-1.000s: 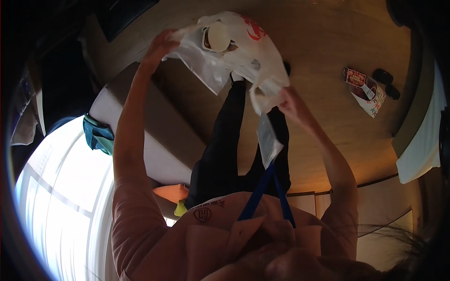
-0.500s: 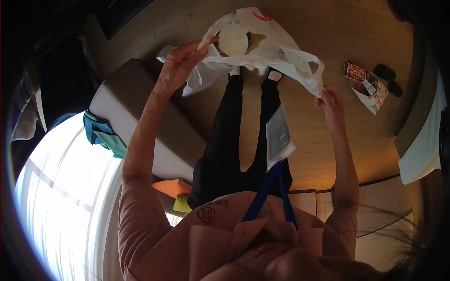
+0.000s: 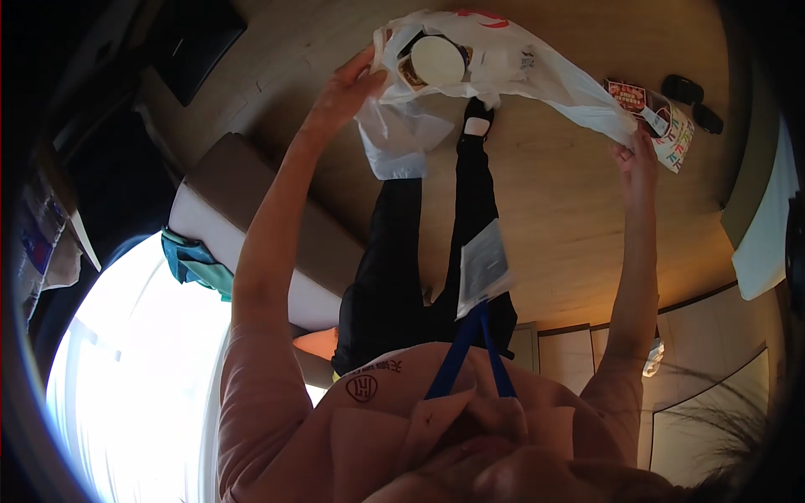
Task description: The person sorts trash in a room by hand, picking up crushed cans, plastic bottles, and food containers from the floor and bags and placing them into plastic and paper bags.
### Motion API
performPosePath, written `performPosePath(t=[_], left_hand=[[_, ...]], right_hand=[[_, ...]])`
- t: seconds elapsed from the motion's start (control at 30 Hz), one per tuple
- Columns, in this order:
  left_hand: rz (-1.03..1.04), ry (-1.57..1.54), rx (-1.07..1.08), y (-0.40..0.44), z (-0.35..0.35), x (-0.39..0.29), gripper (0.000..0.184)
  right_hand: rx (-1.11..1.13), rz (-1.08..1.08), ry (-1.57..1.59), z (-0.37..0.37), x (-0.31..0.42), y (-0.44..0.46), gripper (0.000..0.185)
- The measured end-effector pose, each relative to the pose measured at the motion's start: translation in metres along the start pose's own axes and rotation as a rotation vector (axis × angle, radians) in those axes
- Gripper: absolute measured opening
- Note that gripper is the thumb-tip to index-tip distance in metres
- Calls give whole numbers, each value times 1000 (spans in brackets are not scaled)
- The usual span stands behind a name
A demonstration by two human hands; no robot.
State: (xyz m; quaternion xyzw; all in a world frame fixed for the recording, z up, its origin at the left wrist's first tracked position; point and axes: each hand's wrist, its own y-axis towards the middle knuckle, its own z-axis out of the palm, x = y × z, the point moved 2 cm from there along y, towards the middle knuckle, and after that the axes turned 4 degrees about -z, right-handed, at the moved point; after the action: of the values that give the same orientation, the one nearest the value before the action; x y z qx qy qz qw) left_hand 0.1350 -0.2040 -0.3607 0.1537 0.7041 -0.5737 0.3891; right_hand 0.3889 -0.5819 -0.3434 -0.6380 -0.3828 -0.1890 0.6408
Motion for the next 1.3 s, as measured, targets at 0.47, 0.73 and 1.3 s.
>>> performPosePath(t=[0.47, 0.73, 1.3], left_hand=[[114, 31, 68, 1, 29, -42, 49], [91, 42, 95, 9, 37, -43, 48], [272, 47, -124, -1, -14, -26, 46]], right_hand=[[52, -619, -1291, 27, 58, 71, 33], [864, -785, -1102, 202, -46, 22, 24], [525, -639, -1444, 178, -127, 198, 45]])
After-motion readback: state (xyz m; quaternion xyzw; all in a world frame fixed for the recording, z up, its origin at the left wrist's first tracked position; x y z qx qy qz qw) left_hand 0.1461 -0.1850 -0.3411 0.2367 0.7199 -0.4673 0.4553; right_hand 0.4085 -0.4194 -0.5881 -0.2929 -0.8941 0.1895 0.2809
